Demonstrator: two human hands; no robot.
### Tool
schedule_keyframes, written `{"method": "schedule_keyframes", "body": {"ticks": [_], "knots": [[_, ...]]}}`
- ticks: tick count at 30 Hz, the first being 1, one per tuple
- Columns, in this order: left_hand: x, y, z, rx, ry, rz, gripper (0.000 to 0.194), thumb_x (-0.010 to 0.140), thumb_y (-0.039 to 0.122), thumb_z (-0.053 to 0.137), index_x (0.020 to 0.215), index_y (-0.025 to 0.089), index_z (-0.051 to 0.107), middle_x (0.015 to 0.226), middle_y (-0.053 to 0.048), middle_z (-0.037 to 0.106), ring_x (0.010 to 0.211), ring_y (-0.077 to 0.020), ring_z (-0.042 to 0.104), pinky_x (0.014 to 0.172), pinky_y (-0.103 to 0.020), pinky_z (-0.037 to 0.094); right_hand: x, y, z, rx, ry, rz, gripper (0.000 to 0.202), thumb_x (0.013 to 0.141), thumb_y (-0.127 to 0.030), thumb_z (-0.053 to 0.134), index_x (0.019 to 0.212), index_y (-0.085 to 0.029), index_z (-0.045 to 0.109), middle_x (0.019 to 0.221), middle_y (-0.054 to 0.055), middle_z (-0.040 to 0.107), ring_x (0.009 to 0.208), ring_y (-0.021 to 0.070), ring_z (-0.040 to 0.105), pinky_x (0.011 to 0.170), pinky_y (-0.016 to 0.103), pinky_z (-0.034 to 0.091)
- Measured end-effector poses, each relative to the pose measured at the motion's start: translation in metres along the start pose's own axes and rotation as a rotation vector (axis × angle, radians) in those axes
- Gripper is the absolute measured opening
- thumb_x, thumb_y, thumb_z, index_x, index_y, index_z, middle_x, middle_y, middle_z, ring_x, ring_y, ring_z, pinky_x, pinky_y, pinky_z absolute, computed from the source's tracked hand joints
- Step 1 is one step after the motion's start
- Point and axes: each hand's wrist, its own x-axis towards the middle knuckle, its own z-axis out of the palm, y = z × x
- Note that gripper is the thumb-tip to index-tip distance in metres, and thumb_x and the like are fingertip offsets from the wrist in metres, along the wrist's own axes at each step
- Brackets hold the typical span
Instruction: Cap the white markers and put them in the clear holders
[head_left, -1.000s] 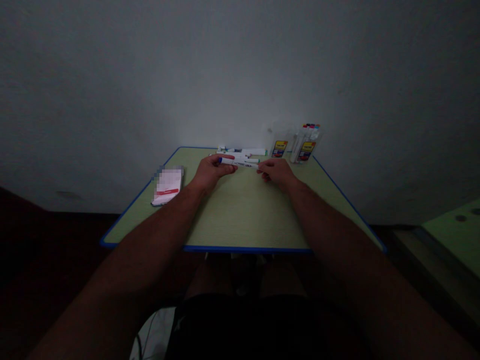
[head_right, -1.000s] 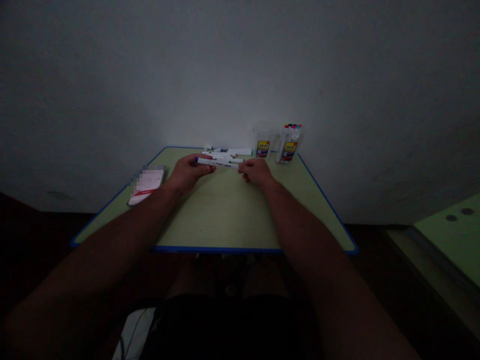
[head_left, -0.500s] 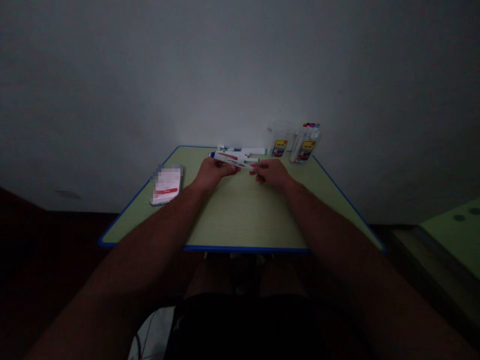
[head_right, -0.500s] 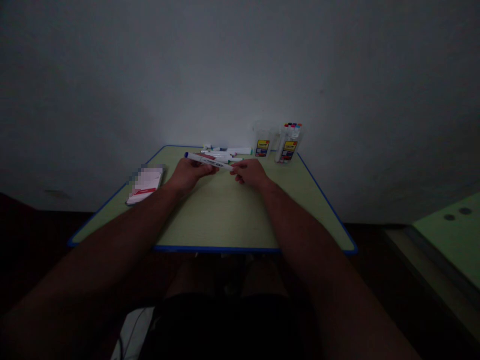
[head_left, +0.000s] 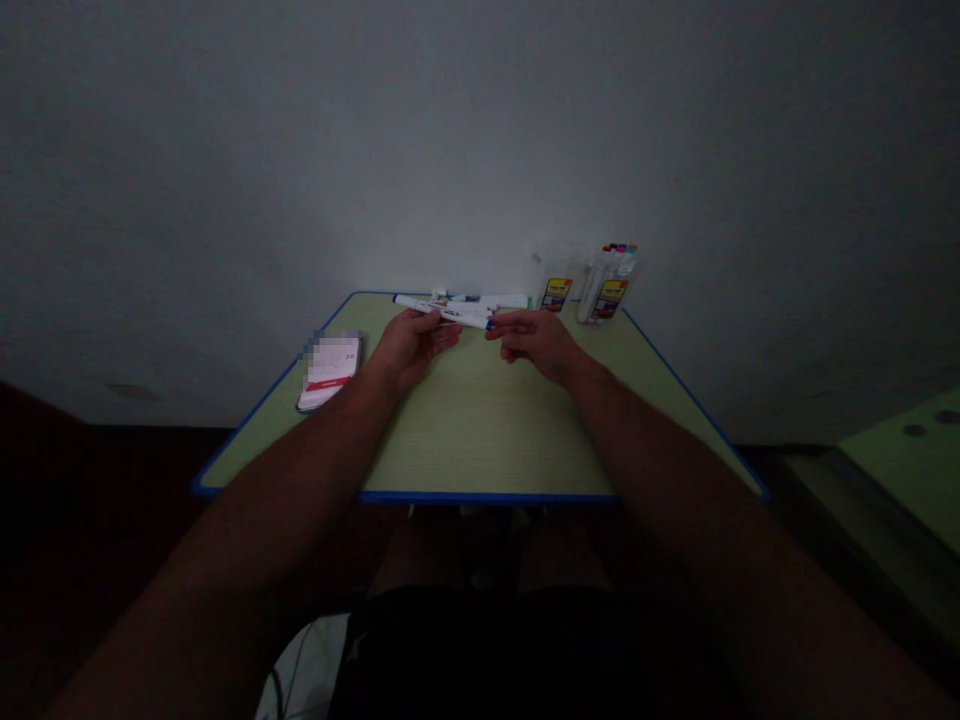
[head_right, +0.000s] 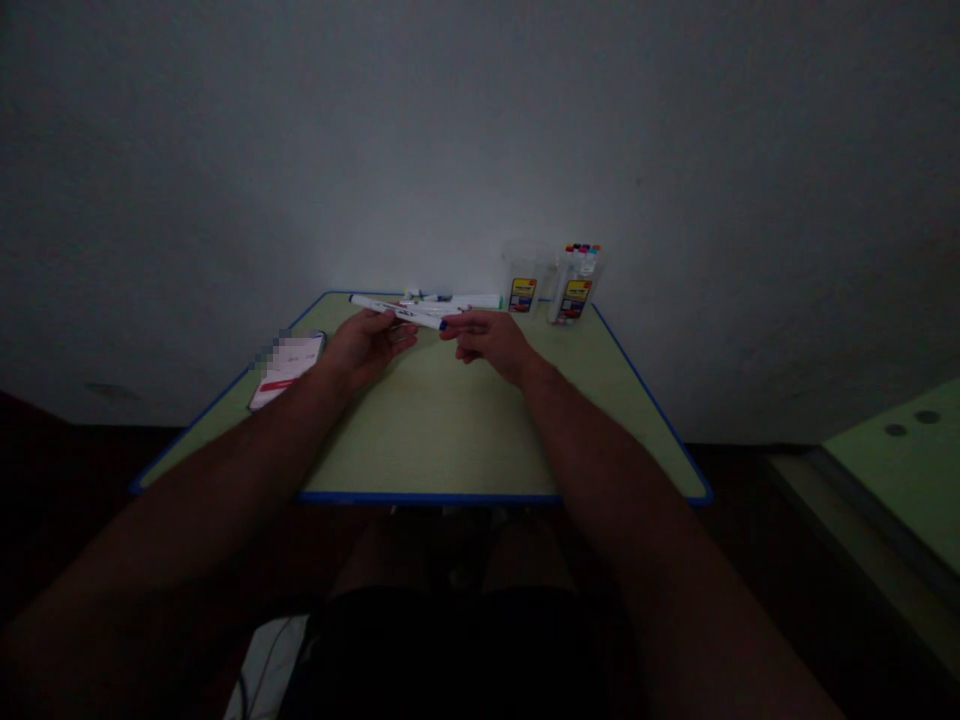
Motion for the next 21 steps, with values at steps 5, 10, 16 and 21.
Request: {"method": "schedule_keyframes", "body": {"ticks": [5, 10, 16, 21], "knots": [[0.0, 0.002, 0.001, -0.063, -0.016, -0.045, 0.013, 0.087, 0.009, 0.058, 0.097, 0.013, 0.066, 0.084, -0.005, 0.074, 0.068, -0.0128, 0.071, 0.073, -0.027, 0.059, 0.0, 0.001, -0.002, 0.019, -0.058, -0.02, 0.037, 0.069, -0.015, 0.077, 0.106, -0.02, 0.077, 0.103, 0.007, 0.078, 0.063, 0.0105, 0.066, 0.054, 0.024, 0.054], [0.0, 0.001, 0.0, -0.036, -0.023, -0.013, 0.012, 0.089, 0.009, 0.056, 0.096, 0.014, 0.065, 0.087, -0.006, 0.074, 0.07, -0.0134, 0.069, 0.075, -0.03, 0.059, -0.001, -0.001, 0.001, 0.015, -0.058, -0.021, 0.035, 0.067, -0.019, 0.079, 0.103, -0.021, 0.078, 0.1, 0.005, 0.079, 0.061, 0.0104, 0.066, 0.053, 0.023, 0.054], [0.005, -0.011, -0.004, 0.244, 0.017, 0.273, 0.012, 0.087, 0.02, 0.068, 0.096, 0.018, 0.059, 0.099, -0.006, 0.074, 0.087, -0.0182, 0.071, 0.082, -0.037, 0.057, 0.003, 0.003, 0.0, -0.076, 0.121, -0.013, 0.02, 0.07, -0.02, 0.079, 0.089, -0.016, 0.077, 0.082, 0.006, 0.077, 0.051, 0.0089, 0.06, 0.048, 0.023, 0.05], [0.009, -0.016, -0.004, 0.576, 0.03, 0.561, 0.018, 0.084, 0.024, 0.072, 0.098, 0.018, 0.061, 0.097, -0.005, 0.073, 0.087, -0.0171, 0.068, 0.079, -0.033, 0.056, 0.006, 0.003, -0.002, -0.118, 0.209, -0.046, 0.017, 0.07, -0.025, 0.08, 0.084, -0.015, 0.076, 0.074, 0.005, 0.074, 0.048, 0.0088, 0.056, 0.045, 0.023, 0.049]]}}
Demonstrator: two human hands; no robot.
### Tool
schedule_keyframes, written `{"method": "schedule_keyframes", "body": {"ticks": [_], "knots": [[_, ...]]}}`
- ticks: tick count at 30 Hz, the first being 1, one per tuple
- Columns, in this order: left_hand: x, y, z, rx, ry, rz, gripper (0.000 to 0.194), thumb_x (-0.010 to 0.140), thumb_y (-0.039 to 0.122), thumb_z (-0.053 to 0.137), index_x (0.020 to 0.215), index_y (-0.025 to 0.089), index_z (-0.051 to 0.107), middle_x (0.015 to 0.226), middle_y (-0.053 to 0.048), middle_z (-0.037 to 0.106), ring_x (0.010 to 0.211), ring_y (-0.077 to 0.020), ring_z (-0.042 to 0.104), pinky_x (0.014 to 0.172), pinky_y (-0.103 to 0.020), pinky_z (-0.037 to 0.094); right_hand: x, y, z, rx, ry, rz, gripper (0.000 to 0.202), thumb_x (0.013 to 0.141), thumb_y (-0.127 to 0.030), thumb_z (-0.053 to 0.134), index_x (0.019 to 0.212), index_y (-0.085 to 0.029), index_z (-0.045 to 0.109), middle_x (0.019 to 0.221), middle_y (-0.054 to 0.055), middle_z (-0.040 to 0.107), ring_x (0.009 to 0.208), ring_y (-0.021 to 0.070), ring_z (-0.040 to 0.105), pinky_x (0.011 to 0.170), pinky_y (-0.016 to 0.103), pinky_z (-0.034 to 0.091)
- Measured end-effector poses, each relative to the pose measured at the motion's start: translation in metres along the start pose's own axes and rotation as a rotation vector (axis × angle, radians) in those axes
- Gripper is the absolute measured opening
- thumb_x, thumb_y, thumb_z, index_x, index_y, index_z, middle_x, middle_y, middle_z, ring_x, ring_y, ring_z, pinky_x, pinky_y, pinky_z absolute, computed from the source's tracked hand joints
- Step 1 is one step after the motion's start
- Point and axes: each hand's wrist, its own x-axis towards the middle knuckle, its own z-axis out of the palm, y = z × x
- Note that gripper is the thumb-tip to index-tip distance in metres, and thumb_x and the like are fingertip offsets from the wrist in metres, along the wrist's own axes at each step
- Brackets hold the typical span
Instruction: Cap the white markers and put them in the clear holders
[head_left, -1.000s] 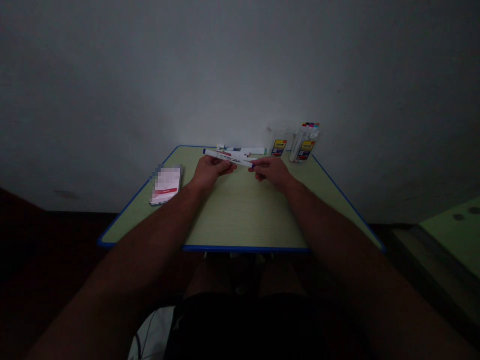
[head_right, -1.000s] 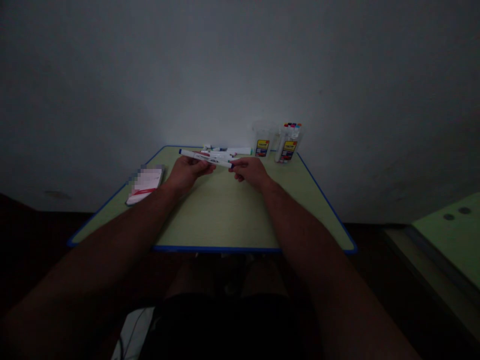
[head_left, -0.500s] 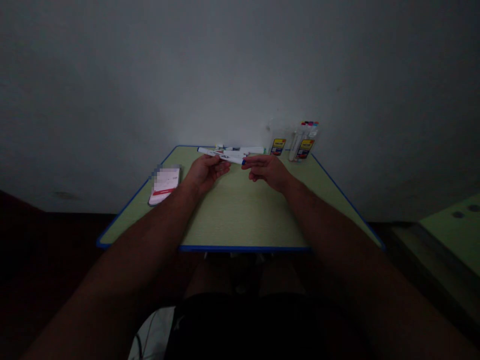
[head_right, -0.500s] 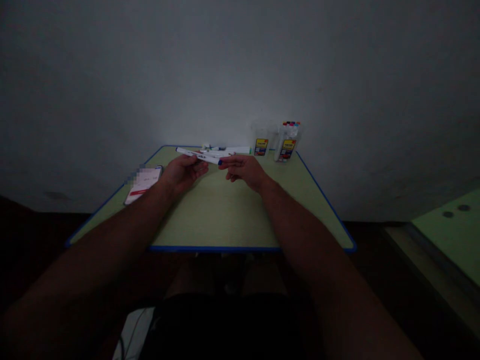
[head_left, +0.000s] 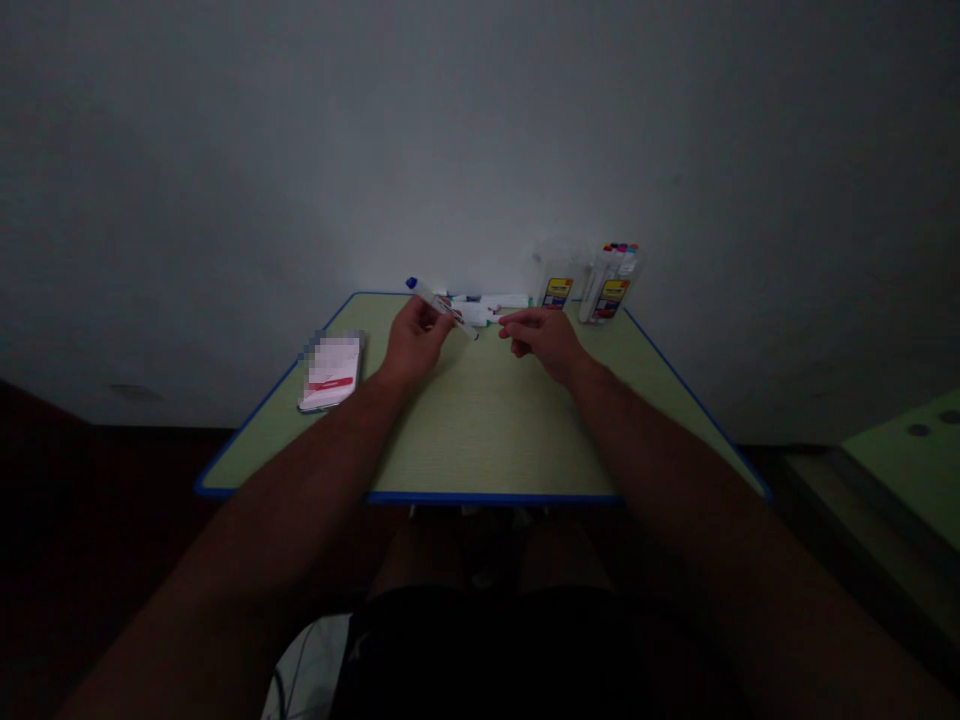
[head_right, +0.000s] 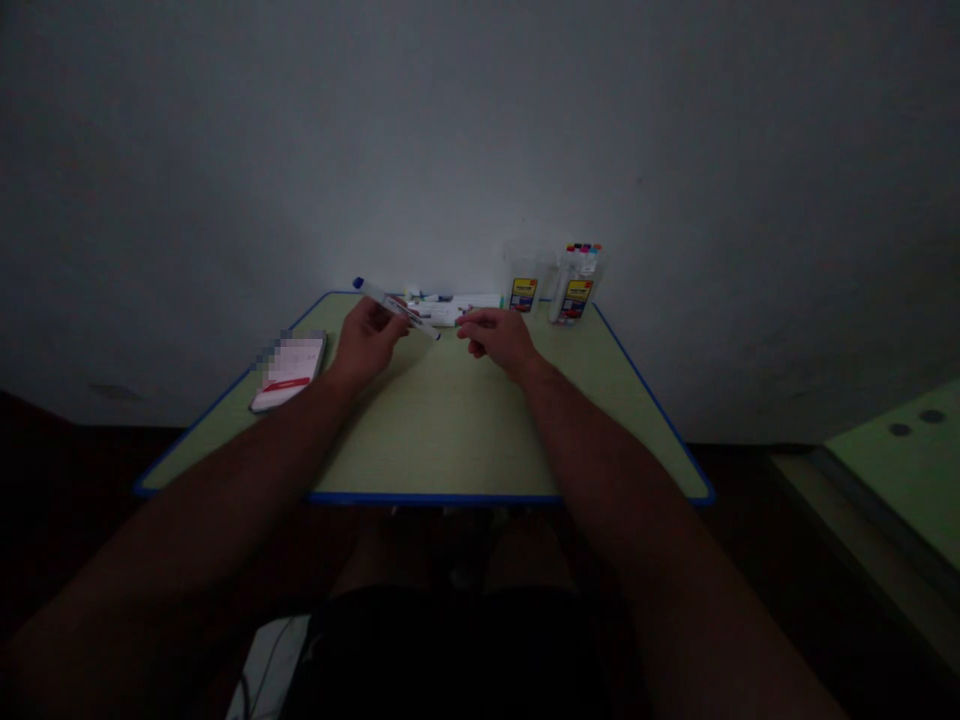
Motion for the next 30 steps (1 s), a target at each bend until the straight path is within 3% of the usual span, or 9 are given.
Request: {"method": "schedule_keyframes", "body": {"ticks": [7, 16, 23, 30], "knots": [[-0.0049, -0.004, -0.0049, 0.358, -0.097, 0.203, 0.021, 0.085, 0.019, 0.068, 0.106, 0.021, 0.07, 0.101, -0.004, 0.072, 0.088, -0.0174, 0.064, 0.082, -0.034, 0.053, -0.0023, -0.0043, 0.0007, 0.023, 0.025, -0.051, 0.021, 0.066, -0.03, 0.082, 0.079, -0.016, 0.074, 0.069, 0.003, 0.071, 0.047, 0.0089, 0.055, 0.045, 0.024, 0.048], [-0.0032, -0.0059, -0.0088, 0.612, -0.265, 0.368, 0.027, 0.088, 0.022, 0.068, 0.114, 0.023, 0.074, 0.106, -0.006, 0.072, 0.103, -0.0228, 0.061, 0.098, -0.043, 0.046, -0.001, -0.0024, -0.0002, 0.061, -0.069, -0.085, 0.039, 0.061, -0.034, 0.087, 0.095, -0.018, 0.076, 0.06, -0.004, 0.065, 0.048, 0.0088, 0.054, 0.045, 0.023, 0.045], [-0.0066, -0.0034, -0.0052, 0.65, -0.31, 0.293, 0.032, 0.087, 0.023, 0.067, 0.119, 0.025, 0.074, 0.101, -0.007, 0.066, 0.1, -0.0234, 0.059, 0.092, -0.043, 0.049, -0.0014, -0.0051, 0.0006, 0.059, -0.057, -0.086, 0.031, 0.061, -0.034, 0.086, 0.085, -0.018, 0.073, 0.058, -0.003, 0.063, 0.047, 0.0092, 0.053, 0.044, 0.024, 0.044], [-0.007, 0.0016, -0.0053, 0.602, -0.305, 0.195, 0.03, 0.084, 0.023, 0.069, 0.113, 0.023, 0.076, 0.112, -0.008, 0.073, 0.103, -0.0247, 0.065, 0.098, -0.043, 0.05, 0.0012, -0.0036, -0.0066, 0.077, 0.042, -0.049, 0.03, 0.059, -0.035, 0.083, 0.083, -0.019, 0.071, 0.059, -0.004, 0.064, 0.049, 0.0092, 0.055, 0.047, 0.023, 0.047]]}}
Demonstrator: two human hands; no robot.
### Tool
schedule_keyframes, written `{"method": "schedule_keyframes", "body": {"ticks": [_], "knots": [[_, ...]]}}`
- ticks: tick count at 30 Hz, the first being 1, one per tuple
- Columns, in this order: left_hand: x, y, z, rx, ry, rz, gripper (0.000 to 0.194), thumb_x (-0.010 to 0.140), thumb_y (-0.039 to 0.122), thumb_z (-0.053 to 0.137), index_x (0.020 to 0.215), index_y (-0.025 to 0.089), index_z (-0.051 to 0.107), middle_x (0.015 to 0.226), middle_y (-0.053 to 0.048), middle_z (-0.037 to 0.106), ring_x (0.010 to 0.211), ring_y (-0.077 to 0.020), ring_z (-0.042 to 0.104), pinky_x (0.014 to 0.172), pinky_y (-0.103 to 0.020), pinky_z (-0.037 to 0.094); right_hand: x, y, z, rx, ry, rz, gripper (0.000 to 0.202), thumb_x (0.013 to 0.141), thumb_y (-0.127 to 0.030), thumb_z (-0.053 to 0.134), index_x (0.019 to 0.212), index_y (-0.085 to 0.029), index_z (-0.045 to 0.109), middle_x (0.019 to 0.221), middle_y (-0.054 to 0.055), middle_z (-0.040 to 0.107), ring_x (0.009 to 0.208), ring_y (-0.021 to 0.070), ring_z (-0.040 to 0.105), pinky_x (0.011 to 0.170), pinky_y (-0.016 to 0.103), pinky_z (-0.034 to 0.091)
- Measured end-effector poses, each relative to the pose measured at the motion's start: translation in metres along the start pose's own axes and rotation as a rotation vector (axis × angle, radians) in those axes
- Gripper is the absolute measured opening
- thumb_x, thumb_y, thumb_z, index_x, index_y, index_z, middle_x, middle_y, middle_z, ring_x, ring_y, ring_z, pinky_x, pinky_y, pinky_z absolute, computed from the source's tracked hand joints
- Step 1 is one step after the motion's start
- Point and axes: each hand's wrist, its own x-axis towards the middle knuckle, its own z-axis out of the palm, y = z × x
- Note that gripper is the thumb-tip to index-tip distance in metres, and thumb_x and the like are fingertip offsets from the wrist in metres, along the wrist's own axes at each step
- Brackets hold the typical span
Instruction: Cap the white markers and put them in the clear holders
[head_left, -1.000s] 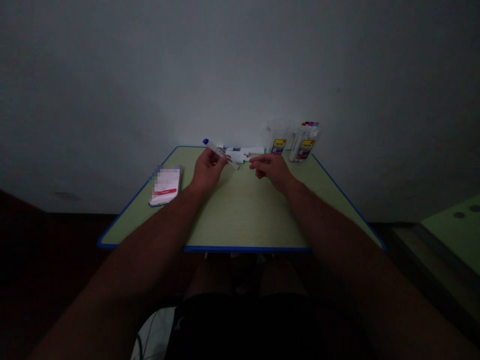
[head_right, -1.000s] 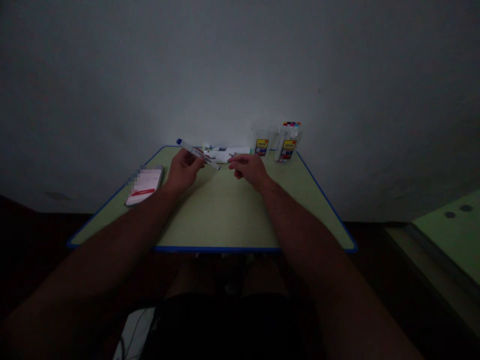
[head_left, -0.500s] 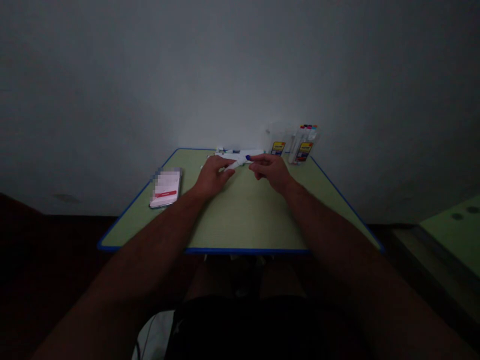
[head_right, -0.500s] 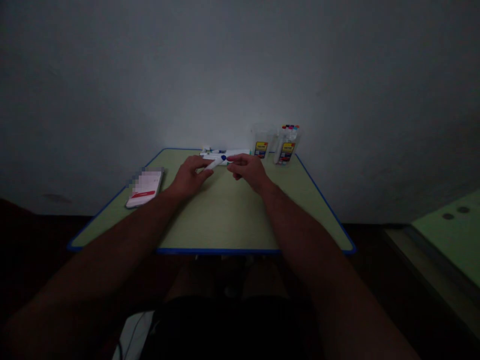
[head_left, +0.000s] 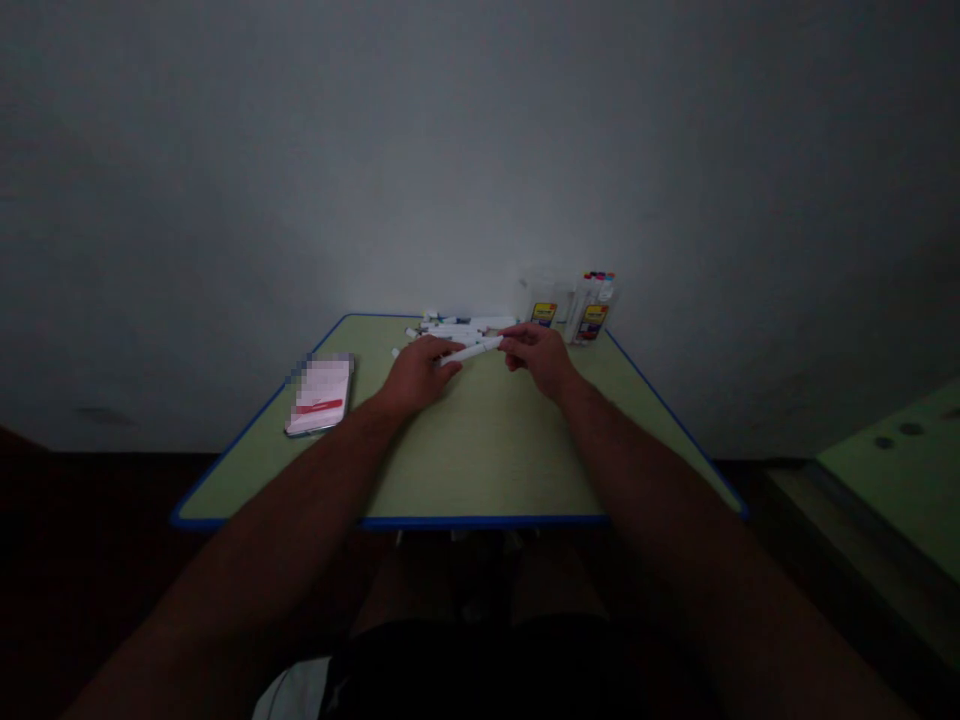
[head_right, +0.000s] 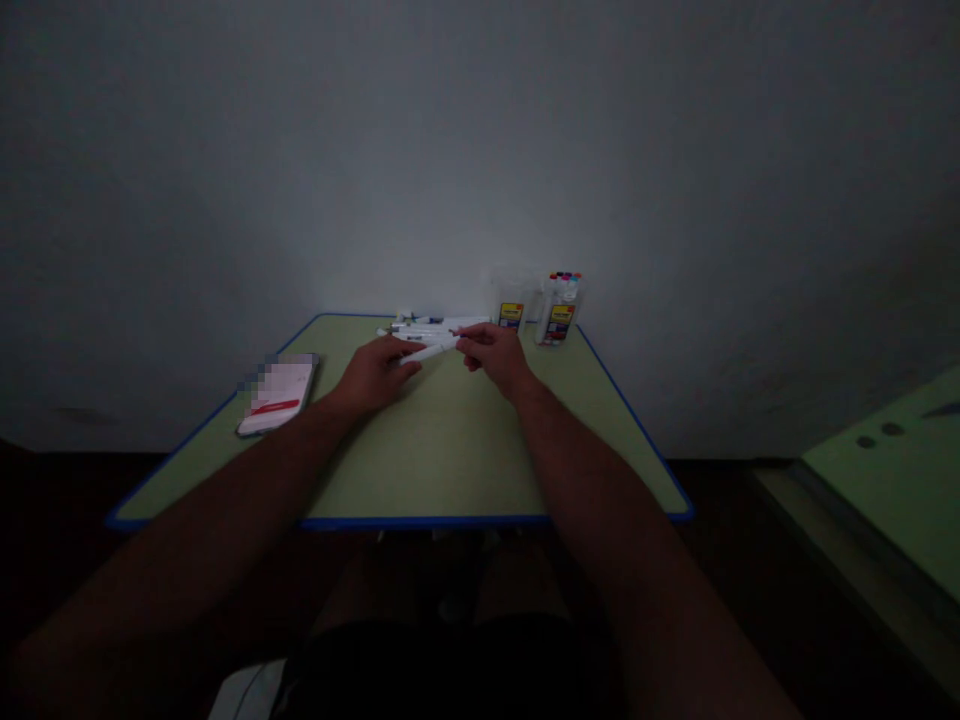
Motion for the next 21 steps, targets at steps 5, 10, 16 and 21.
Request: {"method": "schedule_keyframes", "body": {"ticks": [5, 10, 16, 21], "knots": [[0.0, -0.005, 0.0, -0.038, 0.018, -0.057, 0.031, 0.087, 0.027, 0.065, 0.115, 0.021, 0.076, 0.113, -0.011, 0.075, 0.098, -0.026, 0.068, 0.096, -0.044, 0.051, 0.004, -0.005, -0.008, 0.023, 0.134, 0.027, 0.03, 0.061, -0.036, 0.081, 0.084, -0.02, 0.069, 0.063, -0.005, 0.063, 0.052, 0.0088, 0.057, 0.049, 0.022, 0.049], [0.001, -0.008, 0.003, -0.02, -0.01, -0.062, 0.034, 0.087, 0.027, 0.063, 0.117, 0.021, 0.076, 0.107, -0.012, 0.076, 0.091, -0.0249, 0.068, 0.09, -0.044, 0.053, 0.008, -0.017, -0.013, 0.098, 0.232, 0.029, 0.028, 0.064, -0.03, 0.08, 0.087, -0.02, 0.068, 0.071, -0.004, 0.065, 0.06, 0.01, 0.062, 0.05, 0.022, 0.051], [0.001, -0.004, 0.003, -0.033, -0.055, -0.08, 0.037, 0.085, 0.026, 0.061, 0.118, 0.017, 0.075, 0.101, -0.012, 0.076, 0.084, -0.0225, 0.068, 0.084, -0.04, 0.054, 0.019, -0.041, -0.033, 0.07, 0.407, -0.039, 0.019, 0.074, -0.025, 0.074, 0.09, -0.019, 0.066, 0.071, -0.002, 0.064, 0.061, 0.011, 0.063, 0.055, 0.024, 0.057], [0.001, -0.002, 0.004, -0.002, -0.177, -0.055, 0.038, 0.084, 0.029, 0.061, 0.118, 0.017, 0.076, 0.102, -0.012, 0.077, 0.088, -0.0242, 0.069, 0.084, -0.04, 0.053, 0.035, -0.077, -0.074, -0.11, 0.605, -0.15, 0.012, 0.078, -0.023, 0.07, 0.089, -0.02, 0.065, 0.074, -0.001, 0.062, 0.062, 0.0116, 0.063, 0.051, 0.023, 0.057]]}}
